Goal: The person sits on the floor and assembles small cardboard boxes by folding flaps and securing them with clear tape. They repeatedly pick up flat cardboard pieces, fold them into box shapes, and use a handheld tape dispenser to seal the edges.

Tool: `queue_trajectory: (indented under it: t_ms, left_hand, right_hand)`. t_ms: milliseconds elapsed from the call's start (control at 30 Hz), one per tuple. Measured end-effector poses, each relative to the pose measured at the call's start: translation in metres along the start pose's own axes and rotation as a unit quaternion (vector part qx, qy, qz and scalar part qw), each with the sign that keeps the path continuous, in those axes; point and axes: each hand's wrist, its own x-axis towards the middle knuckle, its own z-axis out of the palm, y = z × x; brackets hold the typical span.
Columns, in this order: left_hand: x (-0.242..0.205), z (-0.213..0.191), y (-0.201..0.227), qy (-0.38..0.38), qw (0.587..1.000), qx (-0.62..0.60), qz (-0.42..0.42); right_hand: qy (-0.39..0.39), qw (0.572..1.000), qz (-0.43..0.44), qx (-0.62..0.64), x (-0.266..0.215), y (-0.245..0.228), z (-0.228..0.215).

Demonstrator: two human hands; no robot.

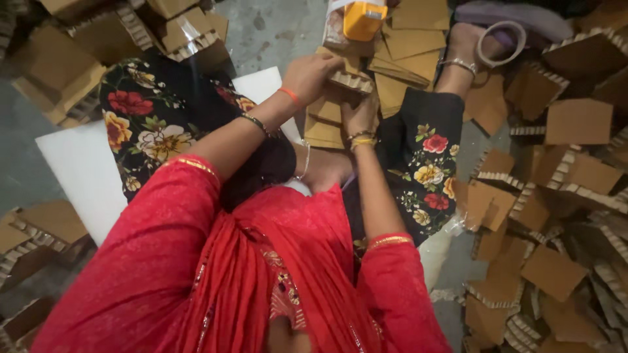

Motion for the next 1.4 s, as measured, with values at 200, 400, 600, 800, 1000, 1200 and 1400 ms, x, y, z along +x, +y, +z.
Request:
queue_trajectory:
  t_ms: [200,400,600,800,1000,1200,1400]
  left_hand:
    - [0.0,0.0,-0.011,0.015,0.999,0.042,-0.027]
    - [0.001,0.002,-0.012,-0.018,0.997,0.047,-0.057]
    - [0.006,0.004,-0.013,-0.005,0.997,0.049,-0.062]
    - [0.013,0.0,-0.01,-0.04,0.994,0.044,-0.094]
    - [0.014,0.001,-0.019,-0.045,0.997,0.03,-0.053]
    - [0.012,0.005,-0.014,-0.004,0.998,0.047,-0.046]
    - [0.014,-0.003,-0.014,-0.054,0.997,0.035,-0.047]
  right_hand:
    - [0.05,0.903,0.072,0.421,0.105,0.015,-0.019]
    - [0.002,0.992,0.051,0.112,0.191,-0.03,-0.024]
    - [-0.037,0.946,0.123,0.299,0.061,-0.022,-0.054]
    - [-0.089,0.956,0.181,0.212,-0.006,0.038,0.004]
    - [-0.054,0.99,0.05,-0.123,0.05,0.008,-0.009]
    - [-0.031,0.98,-0.13,0.15,0.074,-0.023,-0.04]
    - [-0.107,0.982,0.08,0.136,0.144,-0.019,-0.037]
